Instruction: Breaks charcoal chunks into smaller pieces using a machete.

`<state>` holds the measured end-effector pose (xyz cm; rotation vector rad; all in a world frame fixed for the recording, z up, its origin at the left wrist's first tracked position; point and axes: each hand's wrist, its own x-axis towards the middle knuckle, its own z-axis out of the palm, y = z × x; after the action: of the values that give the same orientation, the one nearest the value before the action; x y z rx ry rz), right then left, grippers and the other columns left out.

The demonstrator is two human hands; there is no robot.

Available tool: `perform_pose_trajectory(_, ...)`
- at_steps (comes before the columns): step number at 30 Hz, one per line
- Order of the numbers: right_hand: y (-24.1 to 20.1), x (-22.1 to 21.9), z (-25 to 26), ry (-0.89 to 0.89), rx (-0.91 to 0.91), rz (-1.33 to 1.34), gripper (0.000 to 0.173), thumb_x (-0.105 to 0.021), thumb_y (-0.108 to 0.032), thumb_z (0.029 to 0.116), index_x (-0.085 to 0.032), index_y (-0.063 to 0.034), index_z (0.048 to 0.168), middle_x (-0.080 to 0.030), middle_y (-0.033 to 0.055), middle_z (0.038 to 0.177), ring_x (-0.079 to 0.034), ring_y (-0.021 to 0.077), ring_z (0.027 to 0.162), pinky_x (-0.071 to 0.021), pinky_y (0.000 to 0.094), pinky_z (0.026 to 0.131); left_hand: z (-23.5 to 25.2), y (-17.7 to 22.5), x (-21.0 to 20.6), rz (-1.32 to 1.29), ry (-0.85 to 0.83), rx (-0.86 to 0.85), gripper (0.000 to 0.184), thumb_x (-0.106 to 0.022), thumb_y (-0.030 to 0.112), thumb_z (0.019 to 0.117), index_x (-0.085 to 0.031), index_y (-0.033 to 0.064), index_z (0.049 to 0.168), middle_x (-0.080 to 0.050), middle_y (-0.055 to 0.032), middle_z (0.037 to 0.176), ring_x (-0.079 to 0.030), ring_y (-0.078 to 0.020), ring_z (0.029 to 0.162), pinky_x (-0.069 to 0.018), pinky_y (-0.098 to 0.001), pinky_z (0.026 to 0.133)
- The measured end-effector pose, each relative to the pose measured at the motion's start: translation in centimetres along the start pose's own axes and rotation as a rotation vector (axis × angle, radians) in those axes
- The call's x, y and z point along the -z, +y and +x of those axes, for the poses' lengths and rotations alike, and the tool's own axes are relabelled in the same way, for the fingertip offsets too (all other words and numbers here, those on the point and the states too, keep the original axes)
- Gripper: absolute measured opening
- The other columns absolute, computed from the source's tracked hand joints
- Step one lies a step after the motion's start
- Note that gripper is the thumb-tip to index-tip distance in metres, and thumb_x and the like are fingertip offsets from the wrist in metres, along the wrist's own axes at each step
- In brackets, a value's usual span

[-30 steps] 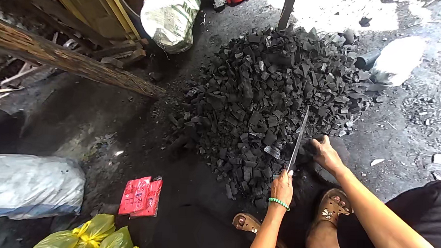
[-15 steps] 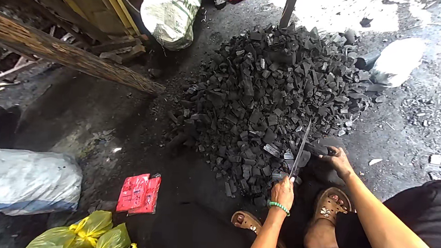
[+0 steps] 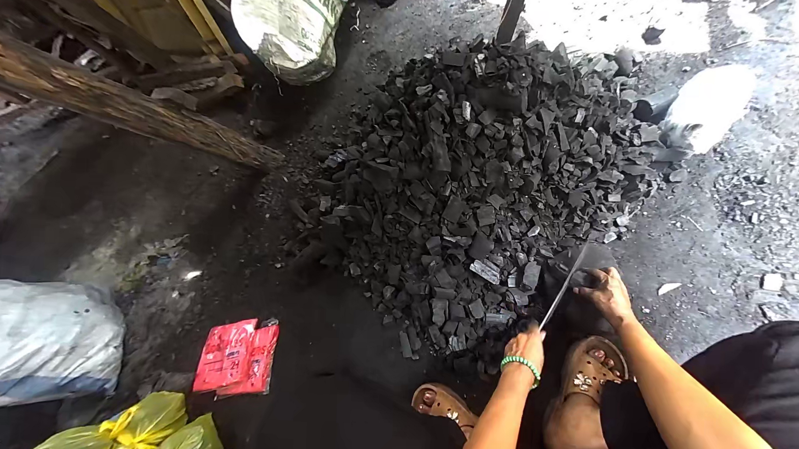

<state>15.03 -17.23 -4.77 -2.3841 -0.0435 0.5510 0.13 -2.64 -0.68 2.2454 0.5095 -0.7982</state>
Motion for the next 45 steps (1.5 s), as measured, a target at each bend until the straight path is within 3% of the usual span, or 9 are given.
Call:
perform_pose_trajectory(4, 0.1, -0.2, 0.0, 0.01, -0.043, 0.042, 0.045, -0.083, -0.011, 0.0874, -0.069, -0.0038, 0.13, -0.056, 0.0309, 0.133, -0.054, 0.047, 0.124, -0.0432, 0.0631, 0.103, -0.4, 0.2, 0.2, 0.013, -0.153, 0.1, 0.047, -0.03, 0.032, 0.1138, -0.054, 0.0011, 0.14, -0.064, -0.0241, 0.13, -0.062, -0.0385, 0.124, -0.0473, -0.0548, 0.104)
perform_pose_trajectory(10, -5.6, -0.9, 0.2, -0.103, 0.092, 0.553, 0.069, -0.075, -0.007, 0.0916, -0.042, -0.0027, 0.152, -0.055, 0.027, 0.14, -0.064, 0.0358, 0.116, -0.0542, 0.0508, 0.097, -1.9, -2.3, 2.0, -0.389, 0.362, 0.017, 0.04, -0.041, 0.024, 0.1114, -0.064, -0.0083, 0.122, -0.07, -0.027, 0.1, -0.069, -0.0398, 0.097, -0.0528, -0.0555, 0.091)
perform_pose_trajectory(14, -7.6, -3.8, 0.5, -0.102, 0.15, -0.094, 0.055, -0.073, -0.028, 0.0973, -0.055, 0.0002, 0.141, -0.058, 0.0348, 0.132, -0.061, 0.0542, 0.115, -0.0484, 0.0712, 0.094, -1.7, -4.4, 2.7, -0.522, 0.573, 0.091, 0.038, -0.04, 0.019, 0.1115, -0.063, -0.0104, 0.119, -0.068, -0.0256, 0.093, -0.067, -0.0362, 0.084, -0.0538, -0.0519, 0.083)
perform_pose_trajectory(17, -8.6, -7.4, -0.5, -0.291, 0.05, -0.387, 0.066, -0.068, -0.041, 0.0994, -0.044, -0.0121, 0.154, -0.045, 0.035, 0.147, -0.061, 0.0555, 0.115, -0.0515, 0.0689, 0.091, -1.8, -5.5, 2.6, -0.555, 0.596, 0.155, 0.039, -0.039, 0.02, 0.1121, -0.063, -0.0088, 0.123, -0.067, -0.0239, 0.093, -0.066, -0.0336, 0.079, -0.0545, -0.0499, 0.079)
perform_pose_trajectory(28, -16.2, -4.1, 1.5, -0.547, 0.52, 0.14, 0.057, -0.074, -0.007, 0.0931, -0.056, -0.0126, 0.147, -0.052, 0.0249, 0.147, -0.05, 0.0424, 0.134, -0.0399, 0.0596, 0.11, -0.7, -8.0, 2.2, -0.883, 0.695, 0.317, 0.04, -0.034, 0.02, 0.1134, -0.061, -0.0087, 0.117, -0.057, -0.0137, 0.076, -0.054, -0.0212, 0.06, -0.0509, -0.0381, 0.06)
perform_pose_trajectory(31, -18.0, -4.9, 4.2, -0.28, 0.452, 0.114, 0.049, -0.071, -0.012, 0.0968, -0.058, -0.0084, 0.144, -0.052, 0.03, 0.142, -0.055, 0.0468, 0.126, -0.0459, 0.0629, 0.102, -0.5, -8.9, 2.0, -0.889, 0.66, 0.379, 0.042, -0.032, 0.023, 0.1138, -0.061, -0.0077, 0.116, -0.058, -0.0153, 0.078, -0.056, -0.024, 0.063, -0.0517, -0.041, 0.063)
perform_pose_trajectory(36, -18.6, -11.4, 2.1, -0.316, 0.249, -0.256, 0.089, -0.075, -0.017, 0.0913, -0.024, -0.0172, 0.164, -0.012, 0.0372, 0.164, -0.056, 0.059, 0.12, -0.0523, 0.0663, 0.094, -0.1, -9.7, 1.7, -0.855, 0.628, 0.438, 0.042, -0.034, 0.024, 0.1137, -0.062, -0.0078, 0.116, -0.06, -0.0187, 0.084, -0.058, -0.0276, 0.069, -0.0522, -0.0439, 0.069)
perform_pose_trajectory(39, -18.1, -12.9, -0.2, -0.386, 0.389, -0.26, 0.078, -0.073, -0.007, 0.0884, -0.042, -0.0248, 0.157, -0.031, 0.0354, 0.157, -0.056, 0.0533, 0.124, -0.0504, 0.0619, 0.099, 0.1, -9.9, 1.9, -0.871, 0.604, 0.453, 0.042, -0.034, 0.024, 0.1136, -0.063, -0.0068, 0.116, -0.062, -0.0194, 0.087, -0.059, -0.0288, 0.072, -0.0523, -0.0455, 0.071)
perform_pose_trajectory(45, -24.5, -9.4, 1.9, -0.221, 0.629, 0.028, 0.045, -0.072, -0.007, 0.0934, -0.062, -0.0061, 0.137, -0.053, 0.0307, 0.139, -0.06, 0.0466, 0.119, -0.0522, 0.0614, 0.096, 0.0, -9.7, 2.0, -0.854, 0.59, 0.437, 0.044, -0.035, 0.024, 0.1135, -0.061, -0.0102, 0.123, -0.065, -0.026, 0.096, -0.064, -0.0343, 0.081, -0.0538, -0.0492, 0.079)
